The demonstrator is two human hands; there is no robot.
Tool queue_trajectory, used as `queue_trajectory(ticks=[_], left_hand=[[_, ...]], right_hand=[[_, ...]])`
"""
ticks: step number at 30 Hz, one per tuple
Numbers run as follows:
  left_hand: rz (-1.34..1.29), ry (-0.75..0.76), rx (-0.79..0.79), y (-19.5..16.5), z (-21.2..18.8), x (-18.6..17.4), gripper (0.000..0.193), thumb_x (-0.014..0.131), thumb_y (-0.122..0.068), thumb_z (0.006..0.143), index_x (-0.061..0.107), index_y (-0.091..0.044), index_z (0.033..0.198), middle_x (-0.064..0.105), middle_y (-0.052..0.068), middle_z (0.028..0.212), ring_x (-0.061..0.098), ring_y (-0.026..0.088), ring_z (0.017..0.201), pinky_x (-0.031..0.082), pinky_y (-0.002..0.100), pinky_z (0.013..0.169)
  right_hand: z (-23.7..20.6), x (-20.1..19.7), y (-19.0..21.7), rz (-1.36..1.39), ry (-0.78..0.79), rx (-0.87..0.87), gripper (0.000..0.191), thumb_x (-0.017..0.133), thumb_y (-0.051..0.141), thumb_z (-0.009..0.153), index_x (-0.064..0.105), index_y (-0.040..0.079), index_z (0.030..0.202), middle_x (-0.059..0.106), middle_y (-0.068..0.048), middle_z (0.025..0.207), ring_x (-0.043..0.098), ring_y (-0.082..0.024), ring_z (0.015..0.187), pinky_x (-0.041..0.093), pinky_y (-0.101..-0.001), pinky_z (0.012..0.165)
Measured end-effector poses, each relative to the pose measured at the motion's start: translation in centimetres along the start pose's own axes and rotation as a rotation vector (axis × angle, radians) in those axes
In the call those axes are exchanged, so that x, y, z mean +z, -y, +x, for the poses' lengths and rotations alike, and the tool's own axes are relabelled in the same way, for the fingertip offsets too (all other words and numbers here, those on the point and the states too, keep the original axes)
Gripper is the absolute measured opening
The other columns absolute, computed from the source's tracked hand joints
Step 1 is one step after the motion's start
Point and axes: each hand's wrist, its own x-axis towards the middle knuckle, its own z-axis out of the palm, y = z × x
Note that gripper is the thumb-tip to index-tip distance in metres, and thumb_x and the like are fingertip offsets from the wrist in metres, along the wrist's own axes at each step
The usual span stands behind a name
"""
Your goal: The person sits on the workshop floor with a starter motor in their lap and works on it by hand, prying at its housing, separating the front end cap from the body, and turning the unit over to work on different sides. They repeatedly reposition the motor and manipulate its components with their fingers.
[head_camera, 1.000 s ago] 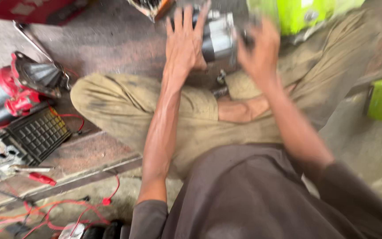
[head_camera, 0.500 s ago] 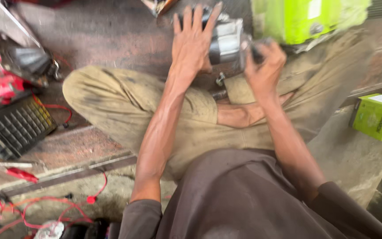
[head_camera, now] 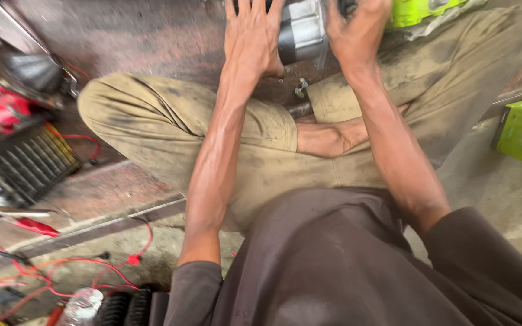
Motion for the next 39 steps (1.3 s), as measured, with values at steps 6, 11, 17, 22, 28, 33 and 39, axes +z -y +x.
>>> queue_trajectory(ticks=[6,11,17,22,28,33,39], left_hand=[[0.001,-0.098,-0.006,-0.5,0.3,-0.4,0.152,0.101,-0.028,0.024,0.029,-0.019,0.157,0.040,0.024,0.149,0.035,0.048,0.138,0.031,0.069,0.111],[0.074,-0.058,-0.012,-0.5,0.0,-0.9,0.140,0.100,-0.034,0.037,0.028,-0.021,0.157,0.043,0.020,0.151,0.037,0.044,0.145,0.032,0.068,0.118],[0.016,-0.208,0.050,-0.2,0.4,-0.2,0.154,0.098,-0.031,0.016,0.032,-0.016,0.154,0.043,0.024,0.142,0.038,0.049,0.133,0.033,0.070,0.106],[0.024,-0.167,-0.025,-0.2,-0.2,-0.1,0.145,0.101,-0.037,0.029,0.030,-0.017,0.153,0.042,0.022,0.147,0.037,0.046,0.141,0.035,0.072,0.110],[0.002,-0.119,-0.046,-0.6,0.6,-1.3,0.156,0.101,-0.034,0.018,0.027,-0.016,0.155,0.040,0.022,0.144,0.035,0.048,0.137,0.033,0.072,0.107],[0.039,-0.199,-0.021,-0.4,0.4,-0.8,0.148,0.102,-0.038,0.026,0.028,-0.015,0.152,0.040,0.026,0.147,0.036,0.050,0.137,0.034,0.073,0.106],[0.010,-0.137,-0.055,-0.6,0.7,-1.1,0.154,0.103,-0.036,0.026,0.024,-0.014,0.157,0.041,0.024,0.144,0.037,0.050,0.136,0.032,0.073,0.107]], right_hand=[[-3.0,-0.7,-1.3,0.161,0.165,0.219,0.024,0.077,0.025,0.102,0.076,0.003,0.111,0.071,-0.016,0.099,0.072,-0.034,0.091,0.053,-0.0441,0.078],[-0.5,0.7,-1.6,-0.098,-0.087,-0.165,0.028,0.085,0.018,0.102,0.069,-0.005,0.106,0.068,-0.022,0.107,0.062,-0.044,0.098,0.046,-0.0517,0.086],[-3.7,-2.1,0.8,0.126,0.064,-0.065,0.014,0.077,0.008,0.101,0.076,-0.004,0.109,0.070,-0.019,0.094,0.070,-0.033,0.085,0.053,-0.0423,0.075],[-0.7,-0.8,0.6,0.083,-0.012,-0.166,0.010,0.079,0.003,0.100,0.076,-0.004,0.106,0.072,-0.021,0.098,0.071,-0.035,0.088,0.051,-0.0430,0.077],[-2.0,-2.5,2.3,-0.042,-0.039,-0.203,0.017,0.081,0.005,0.095,0.074,-0.005,0.107,0.069,-0.021,0.101,0.070,-0.038,0.092,0.053,-0.0441,0.080],[-2.8,-2.1,2.9,0.097,-0.032,-0.227,0.013,0.079,-0.002,0.100,0.075,-0.005,0.112,0.071,-0.019,0.103,0.072,-0.033,0.091,0.055,-0.0390,0.078],[0.5,-1.3,4.2,0.065,-0.068,-0.206,0.013,0.080,0.000,0.101,0.075,-0.004,0.112,0.069,-0.019,0.098,0.069,-0.032,0.085,0.052,-0.0409,0.072]])
